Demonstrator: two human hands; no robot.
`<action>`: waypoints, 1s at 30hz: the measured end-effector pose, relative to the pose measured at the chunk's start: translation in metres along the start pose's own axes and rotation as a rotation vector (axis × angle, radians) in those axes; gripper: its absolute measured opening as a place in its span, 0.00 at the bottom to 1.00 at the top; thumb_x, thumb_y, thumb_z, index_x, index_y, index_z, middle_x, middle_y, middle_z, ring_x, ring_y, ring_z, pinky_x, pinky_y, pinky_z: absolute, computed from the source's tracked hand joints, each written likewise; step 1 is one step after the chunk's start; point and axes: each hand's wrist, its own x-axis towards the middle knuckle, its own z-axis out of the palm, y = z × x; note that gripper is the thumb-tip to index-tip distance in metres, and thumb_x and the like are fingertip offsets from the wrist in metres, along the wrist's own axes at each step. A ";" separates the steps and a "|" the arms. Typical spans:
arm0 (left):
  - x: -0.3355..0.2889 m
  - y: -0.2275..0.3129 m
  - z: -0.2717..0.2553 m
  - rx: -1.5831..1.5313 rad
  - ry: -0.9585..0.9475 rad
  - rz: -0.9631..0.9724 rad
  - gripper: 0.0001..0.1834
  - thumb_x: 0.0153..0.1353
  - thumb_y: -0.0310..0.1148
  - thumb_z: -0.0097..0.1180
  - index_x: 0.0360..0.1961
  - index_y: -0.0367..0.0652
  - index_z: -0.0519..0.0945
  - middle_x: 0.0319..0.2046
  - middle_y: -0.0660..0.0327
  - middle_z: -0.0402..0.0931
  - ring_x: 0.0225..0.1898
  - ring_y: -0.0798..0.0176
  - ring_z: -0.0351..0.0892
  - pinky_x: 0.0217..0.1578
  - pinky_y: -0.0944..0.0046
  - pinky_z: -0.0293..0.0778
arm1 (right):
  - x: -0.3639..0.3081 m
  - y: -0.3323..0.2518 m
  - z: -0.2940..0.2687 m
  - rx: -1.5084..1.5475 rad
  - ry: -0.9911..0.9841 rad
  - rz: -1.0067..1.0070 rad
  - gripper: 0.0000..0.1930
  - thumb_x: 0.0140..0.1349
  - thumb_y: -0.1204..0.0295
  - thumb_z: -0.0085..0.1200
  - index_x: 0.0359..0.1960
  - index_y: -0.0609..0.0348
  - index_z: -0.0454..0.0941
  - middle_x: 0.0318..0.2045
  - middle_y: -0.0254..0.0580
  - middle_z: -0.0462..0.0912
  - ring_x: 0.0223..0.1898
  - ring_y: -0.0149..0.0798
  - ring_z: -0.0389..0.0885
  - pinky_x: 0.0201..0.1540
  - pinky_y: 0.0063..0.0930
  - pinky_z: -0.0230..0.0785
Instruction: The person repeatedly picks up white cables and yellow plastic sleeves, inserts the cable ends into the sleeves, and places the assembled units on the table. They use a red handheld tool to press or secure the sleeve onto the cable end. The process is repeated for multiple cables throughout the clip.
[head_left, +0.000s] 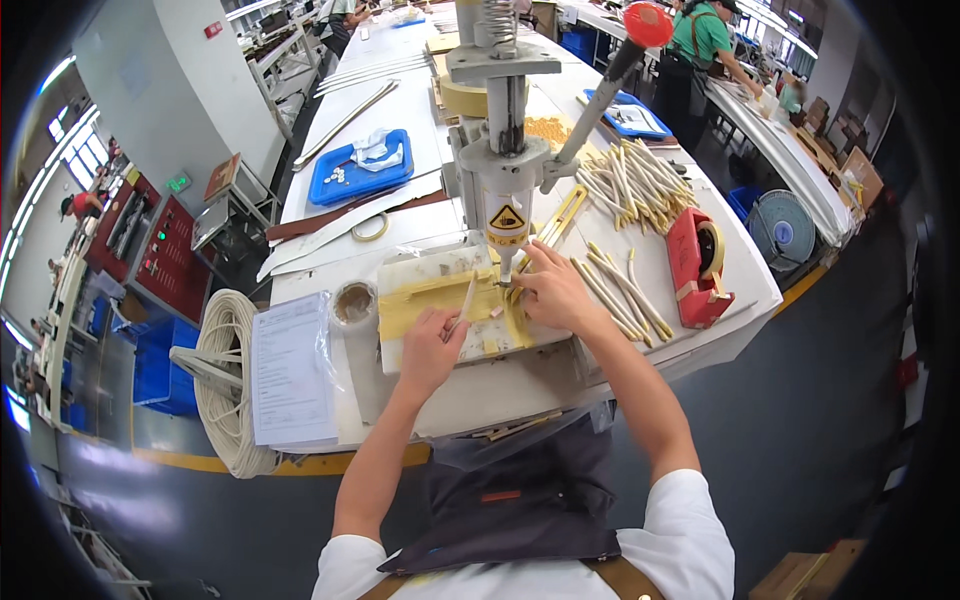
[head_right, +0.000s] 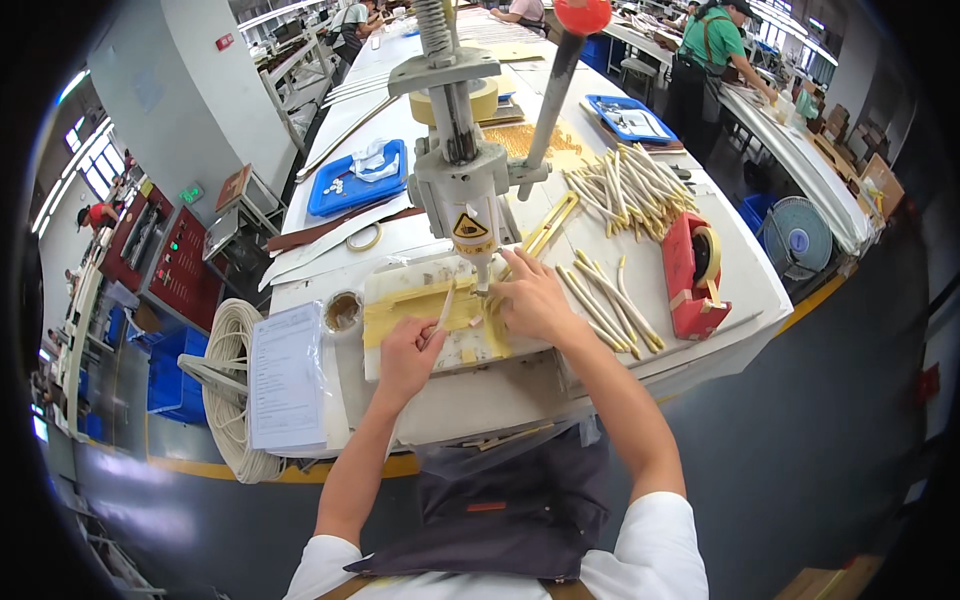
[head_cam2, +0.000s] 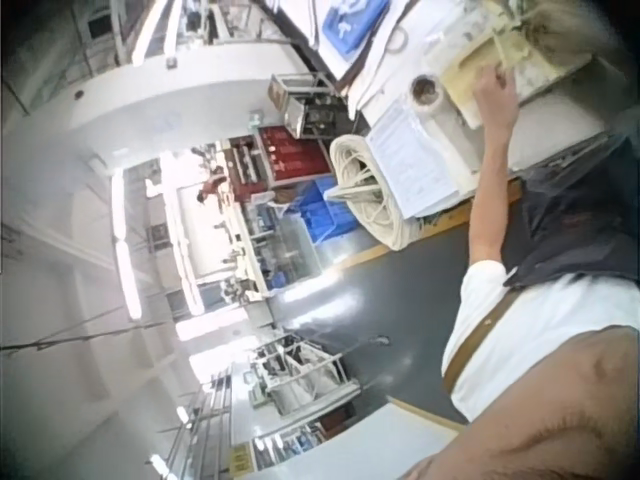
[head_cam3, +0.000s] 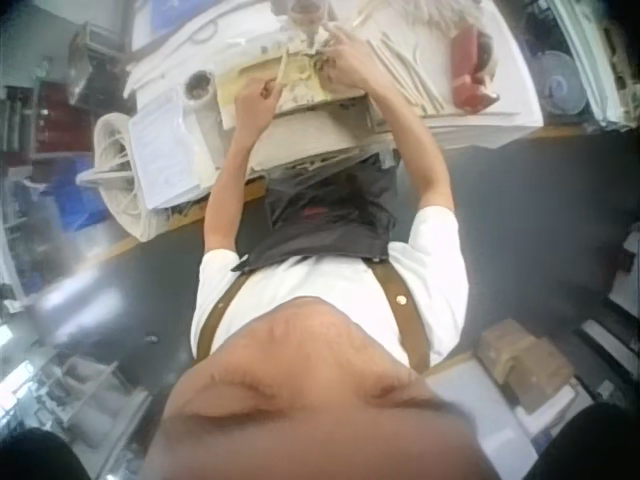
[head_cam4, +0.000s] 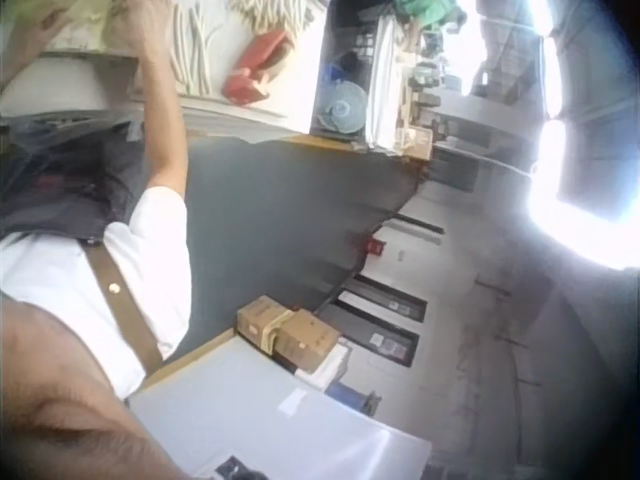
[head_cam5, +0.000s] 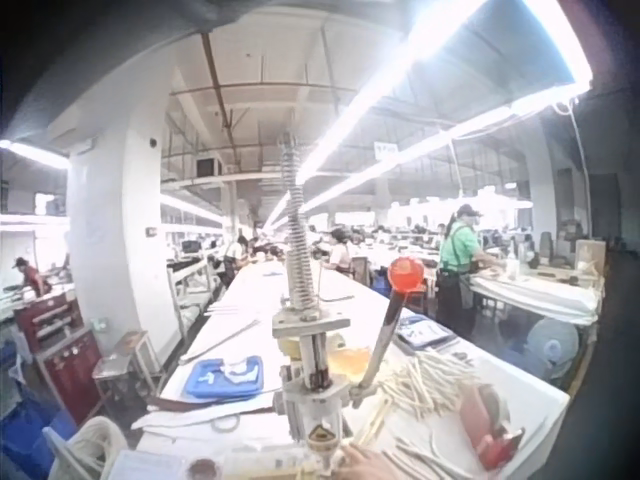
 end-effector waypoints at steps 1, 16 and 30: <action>0.000 0.001 -0.002 -0.002 -0.001 -0.002 0.10 0.60 0.28 0.67 0.42 0.37 0.85 0.26 0.59 0.74 0.24 0.62 0.74 0.26 0.63 0.72 | 0.004 -0.001 0.000 -0.026 -0.026 -0.014 0.15 0.51 0.74 0.58 0.41 0.49 0.90 0.66 0.50 0.73 0.71 0.55 0.65 0.69 0.48 0.62; -0.003 -0.002 -0.001 -0.143 0.028 -0.055 0.12 0.57 0.26 0.71 0.42 0.35 0.86 0.25 0.62 0.74 0.23 0.70 0.69 0.25 0.69 0.68 | -0.080 0.019 -0.058 0.061 0.665 -0.061 0.10 0.52 0.84 0.64 0.34 0.58 0.80 0.38 0.43 0.84 0.36 0.46 0.84 0.36 0.35 0.78; -0.069 0.056 -0.031 -0.295 -0.300 -0.147 0.14 0.60 0.30 0.70 0.47 0.41 0.87 0.31 0.61 0.80 0.29 0.71 0.76 0.29 0.68 0.71 | -0.098 -0.076 -0.094 0.163 0.438 -0.083 0.12 0.51 0.77 0.67 0.38 0.55 0.84 0.44 0.41 0.83 0.46 0.50 0.82 0.49 0.45 0.74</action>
